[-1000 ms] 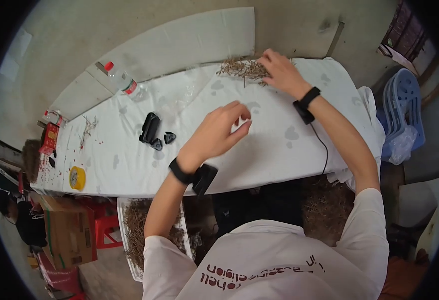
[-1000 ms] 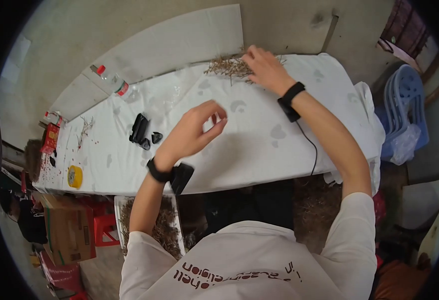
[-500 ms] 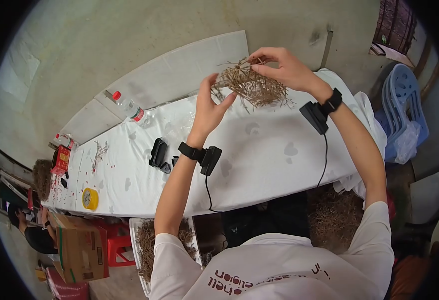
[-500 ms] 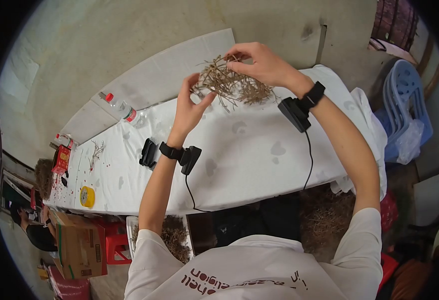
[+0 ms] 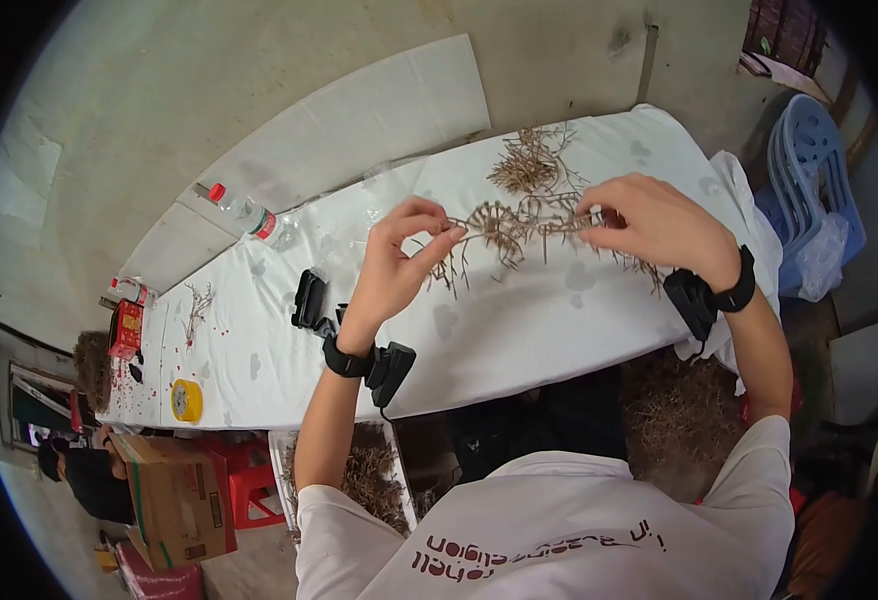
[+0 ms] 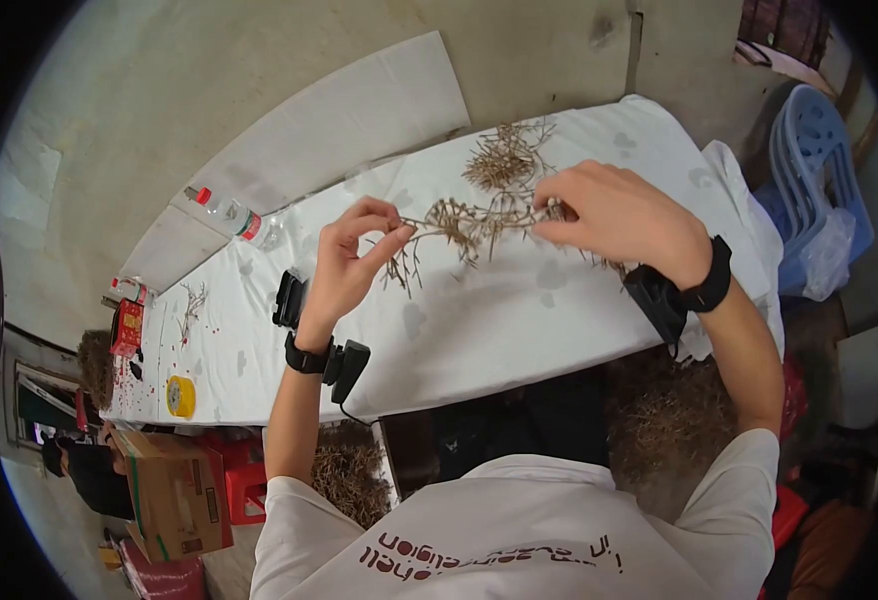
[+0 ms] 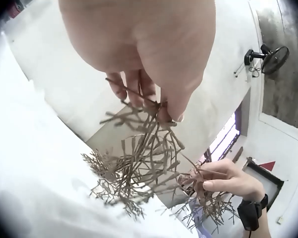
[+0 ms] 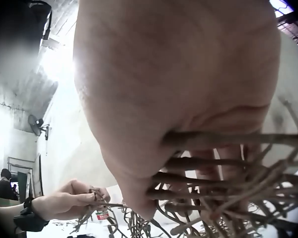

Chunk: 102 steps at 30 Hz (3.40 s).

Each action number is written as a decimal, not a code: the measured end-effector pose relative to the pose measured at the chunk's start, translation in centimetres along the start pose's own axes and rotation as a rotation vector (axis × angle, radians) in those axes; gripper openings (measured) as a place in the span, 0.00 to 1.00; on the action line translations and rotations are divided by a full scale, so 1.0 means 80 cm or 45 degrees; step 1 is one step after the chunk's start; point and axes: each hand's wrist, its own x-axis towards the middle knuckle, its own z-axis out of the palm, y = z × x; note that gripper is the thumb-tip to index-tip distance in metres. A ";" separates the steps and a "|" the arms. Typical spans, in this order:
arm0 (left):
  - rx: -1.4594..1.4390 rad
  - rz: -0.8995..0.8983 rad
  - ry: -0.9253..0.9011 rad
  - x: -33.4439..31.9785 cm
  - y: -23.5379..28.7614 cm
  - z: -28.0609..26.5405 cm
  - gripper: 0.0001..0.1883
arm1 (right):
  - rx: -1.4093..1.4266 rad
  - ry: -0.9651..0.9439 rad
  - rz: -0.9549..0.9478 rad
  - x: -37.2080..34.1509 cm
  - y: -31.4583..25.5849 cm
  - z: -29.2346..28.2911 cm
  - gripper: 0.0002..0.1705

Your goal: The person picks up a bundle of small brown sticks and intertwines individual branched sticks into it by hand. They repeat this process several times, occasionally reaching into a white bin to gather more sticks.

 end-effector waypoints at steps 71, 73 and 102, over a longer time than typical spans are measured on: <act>0.389 -0.360 -0.642 -0.075 0.018 -0.038 0.11 | 1.006 -0.705 -0.046 -0.019 -0.005 0.075 0.15; 0.289 -0.401 -0.590 -0.083 0.021 -0.029 0.14 | 1.160 -0.633 0.079 -0.018 0.003 0.084 0.15; -0.128 -0.203 -0.529 -0.073 0.045 0.055 0.10 | 1.345 -0.564 0.083 -0.021 -0.028 0.090 0.15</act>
